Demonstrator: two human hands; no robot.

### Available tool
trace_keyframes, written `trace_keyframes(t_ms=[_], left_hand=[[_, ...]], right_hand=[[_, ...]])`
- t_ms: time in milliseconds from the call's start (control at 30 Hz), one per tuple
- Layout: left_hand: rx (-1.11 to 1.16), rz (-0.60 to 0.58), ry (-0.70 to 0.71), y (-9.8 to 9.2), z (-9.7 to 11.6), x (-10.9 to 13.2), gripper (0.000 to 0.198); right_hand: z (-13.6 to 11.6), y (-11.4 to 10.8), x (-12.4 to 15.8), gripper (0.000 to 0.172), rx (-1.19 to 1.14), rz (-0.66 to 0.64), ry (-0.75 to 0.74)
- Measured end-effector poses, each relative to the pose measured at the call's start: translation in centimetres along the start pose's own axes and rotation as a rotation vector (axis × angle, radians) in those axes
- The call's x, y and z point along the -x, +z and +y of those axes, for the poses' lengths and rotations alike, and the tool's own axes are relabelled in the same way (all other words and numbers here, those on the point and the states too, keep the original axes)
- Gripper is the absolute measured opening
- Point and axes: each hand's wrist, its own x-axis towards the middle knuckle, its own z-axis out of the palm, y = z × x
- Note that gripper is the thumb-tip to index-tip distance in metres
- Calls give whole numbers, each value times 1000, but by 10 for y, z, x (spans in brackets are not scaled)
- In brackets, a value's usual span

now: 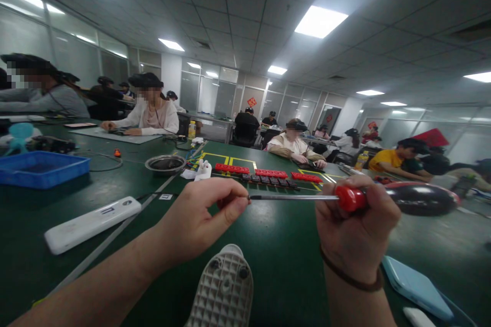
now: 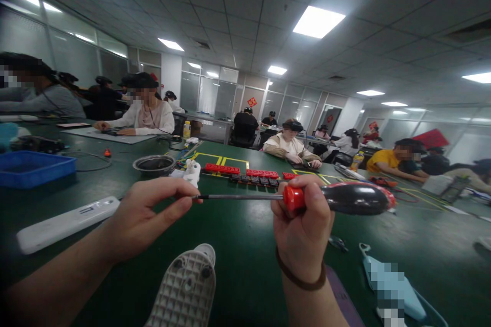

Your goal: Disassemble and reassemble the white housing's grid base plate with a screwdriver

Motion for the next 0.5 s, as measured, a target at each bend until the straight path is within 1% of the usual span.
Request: trace_keyframes(t_ms=[133,267,367,433,500], left_hand=[[32,-17,-13,0,0,0,26],[52,17,-56,0,0,0,34],[46,23,-148,0,-3,-4,39],[18,-8,-224,-1,-9,-9,40],[-13,-62,-287,1,-21,-15,40]], right_hand=[[0,1,0,22,-11,9,-1],[1,1,-1,22,-2,3,-25],[1,1,-2,22,-3,7,-21],[1,1,-3,22,-9,14,-19],[1,0,-4,22,-12,19,-25]])
